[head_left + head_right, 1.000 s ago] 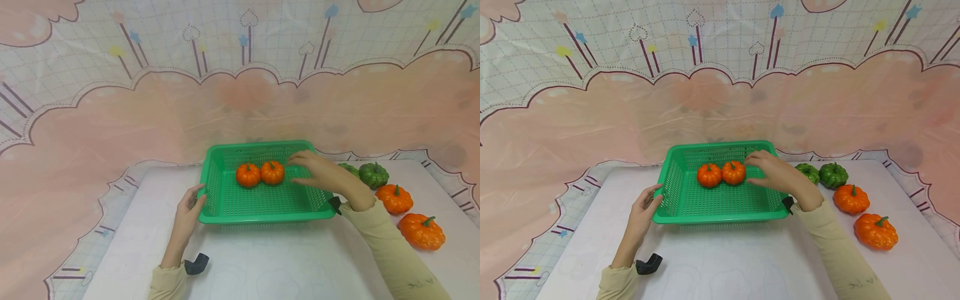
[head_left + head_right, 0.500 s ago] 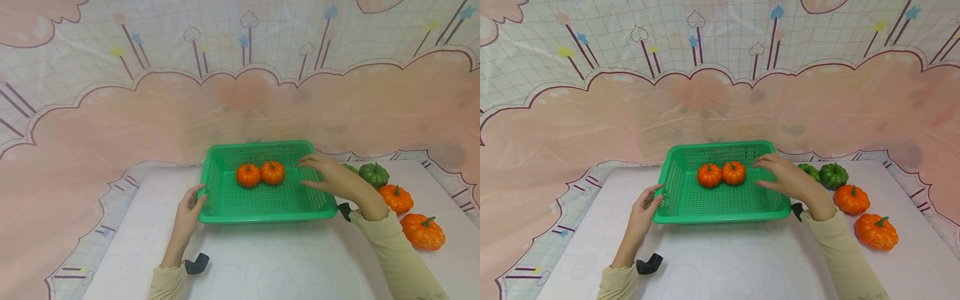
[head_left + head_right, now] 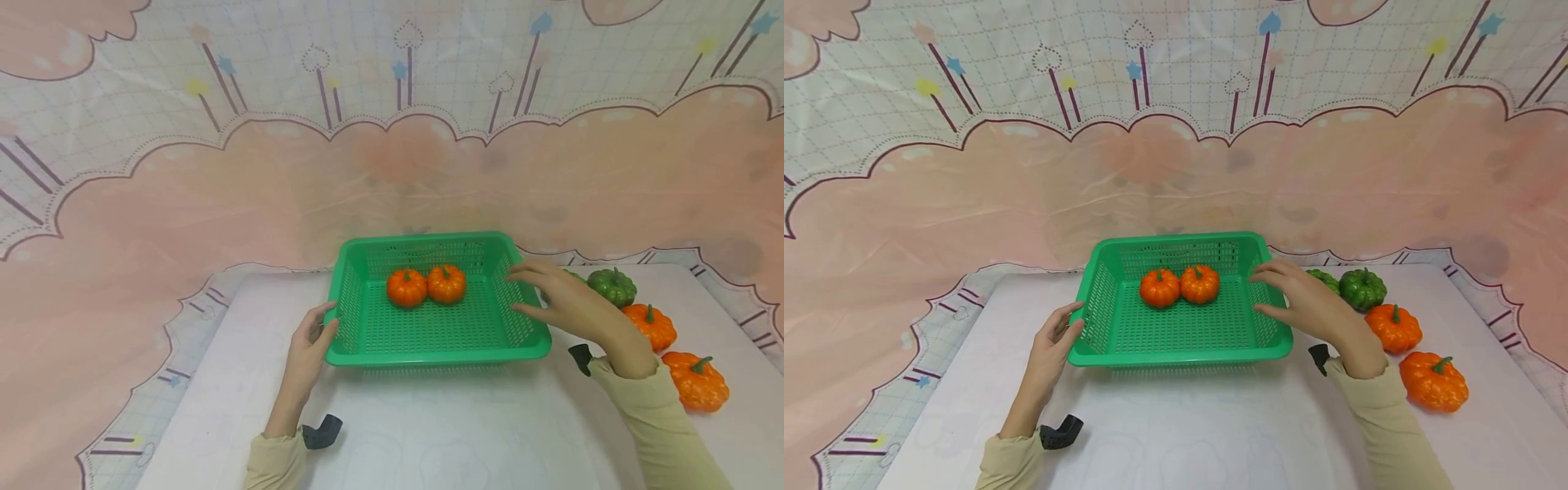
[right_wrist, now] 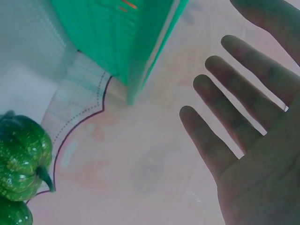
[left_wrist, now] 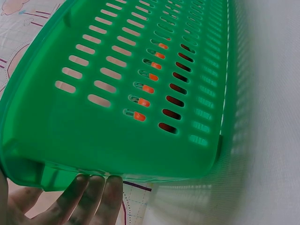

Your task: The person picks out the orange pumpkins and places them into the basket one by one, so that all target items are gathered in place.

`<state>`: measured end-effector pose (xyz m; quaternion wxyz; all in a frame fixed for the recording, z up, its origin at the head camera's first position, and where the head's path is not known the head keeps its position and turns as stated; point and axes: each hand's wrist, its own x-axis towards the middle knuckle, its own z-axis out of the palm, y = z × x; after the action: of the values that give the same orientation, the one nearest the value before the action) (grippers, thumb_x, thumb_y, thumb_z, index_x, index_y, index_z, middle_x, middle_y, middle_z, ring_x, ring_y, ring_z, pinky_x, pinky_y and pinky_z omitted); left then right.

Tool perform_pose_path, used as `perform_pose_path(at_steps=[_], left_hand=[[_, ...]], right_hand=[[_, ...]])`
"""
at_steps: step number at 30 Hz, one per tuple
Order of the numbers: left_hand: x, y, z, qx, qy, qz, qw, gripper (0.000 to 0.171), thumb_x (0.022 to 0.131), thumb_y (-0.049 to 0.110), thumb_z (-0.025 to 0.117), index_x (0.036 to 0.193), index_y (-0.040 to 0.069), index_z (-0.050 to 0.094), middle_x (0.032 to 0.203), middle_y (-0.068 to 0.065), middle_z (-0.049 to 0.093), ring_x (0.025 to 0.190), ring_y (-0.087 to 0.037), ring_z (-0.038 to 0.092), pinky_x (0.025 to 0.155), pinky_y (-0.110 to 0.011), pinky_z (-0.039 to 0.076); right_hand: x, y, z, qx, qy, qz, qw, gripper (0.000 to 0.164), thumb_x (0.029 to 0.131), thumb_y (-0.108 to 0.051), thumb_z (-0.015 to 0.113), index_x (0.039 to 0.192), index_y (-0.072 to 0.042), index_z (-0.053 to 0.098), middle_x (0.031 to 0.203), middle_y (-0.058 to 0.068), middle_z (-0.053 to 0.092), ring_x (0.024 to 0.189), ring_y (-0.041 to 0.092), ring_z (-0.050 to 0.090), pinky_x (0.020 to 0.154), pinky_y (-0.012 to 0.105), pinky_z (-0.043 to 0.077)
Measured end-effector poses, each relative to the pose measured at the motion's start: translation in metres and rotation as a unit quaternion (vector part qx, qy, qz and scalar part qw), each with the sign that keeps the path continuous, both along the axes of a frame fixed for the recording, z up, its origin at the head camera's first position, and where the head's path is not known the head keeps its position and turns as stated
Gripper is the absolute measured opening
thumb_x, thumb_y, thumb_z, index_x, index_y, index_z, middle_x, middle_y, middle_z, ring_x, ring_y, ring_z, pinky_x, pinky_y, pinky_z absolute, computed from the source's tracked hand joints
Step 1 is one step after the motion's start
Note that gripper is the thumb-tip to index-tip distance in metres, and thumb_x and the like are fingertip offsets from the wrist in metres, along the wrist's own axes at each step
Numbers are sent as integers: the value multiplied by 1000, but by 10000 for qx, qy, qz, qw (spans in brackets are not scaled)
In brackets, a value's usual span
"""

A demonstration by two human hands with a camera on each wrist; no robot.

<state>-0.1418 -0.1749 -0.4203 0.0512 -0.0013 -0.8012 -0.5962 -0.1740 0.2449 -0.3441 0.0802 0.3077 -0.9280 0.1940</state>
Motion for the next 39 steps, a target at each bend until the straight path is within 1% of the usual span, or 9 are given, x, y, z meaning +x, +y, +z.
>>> perform_pose_path(at_steps=[2,6,9,12,15,20,27,34,39], left_hand=[[0,0,0,4,1,-2,10000,41,103,26,55,142,16,49,149,-13,47,138,-36,45,111,-55,39],[0,0,0,6,20,-6,10000,41,103,27,55,142,16,50,150,-13,46,139,-36,44,112,-55,39],[0,0,0,3,42,-8,10000,41,103,28,56,142,16,50,150,-13,46,140,-36,43,113,-54,37],[0,0,0,2,62,-18,10000,41,103,29,56,142,16,50,150,-13,46,140,-36,43,113,-54,37],[0,0,0,15,69,-23,10000,41,103,29,56,142,17,50,150,-13,46,140,-36,43,113,-54,37],[0,0,0,16,52,-6,10000,41,103,29,56,142,17,50,150,-13,46,139,-35,44,112,-53,39],[0,0,0,56,14,-10,10000,41,103,29,56,142,17,50,151,-13,45,138,-34,45,111,-51,40],[0,0,1,70,26,-12,10000,41,103,29,56,141,17,50,150,-13,46,139,-34,45,112,-52,40],[0,0,0,98,41,-29,9999,41,103,29,56,141,17,50,149,-12,47,137,-33,48,110,-51,42]], right_hand=[[1,2,-2,-12,-17,-19,10000,42,88,-22,78,125,-7,65,131,9,58,123,30,53,97,52,51],[4,6,-4,-50,-18,-22,10000,42,87,-17,78,124,-4,65,130,12,58,116,30,55,93,51,52],[7,10,-5,-38,-77,-91,9999,42,87,-16,78,124,-3,65,131,13,58,119,33,54,96,53,50],[10,13,-7,-5,-156,-168,9997,42,87,-17,78,125,-3,64,133,15,58,126,36,50,101,58,45],[11,16,-8,-23,-140,-175,9997,42,87,-17,78,124,-4,65,132,14,58,126,36,49,102,58,44],[13,20,-11,-140,-12,-127,9998,41,85,-15,80,122,-5,66,130,13,59,125,34,49,100,57,45],[15,30,-15,-179,70,-136,9997,41,86,-18,79,122,-4,65,126,10,61,118,30,54,95,53,47],[21,37,-14,-242,-18,-212,9995,40,86,-18,79,122,-6,65,129,13,58,122,34,51,94,57,46],[24,41,-14,-239,85,-232,9994,39,86,-18,79,121,-6,65,129,11,58,121,33,51,93,54,46]])
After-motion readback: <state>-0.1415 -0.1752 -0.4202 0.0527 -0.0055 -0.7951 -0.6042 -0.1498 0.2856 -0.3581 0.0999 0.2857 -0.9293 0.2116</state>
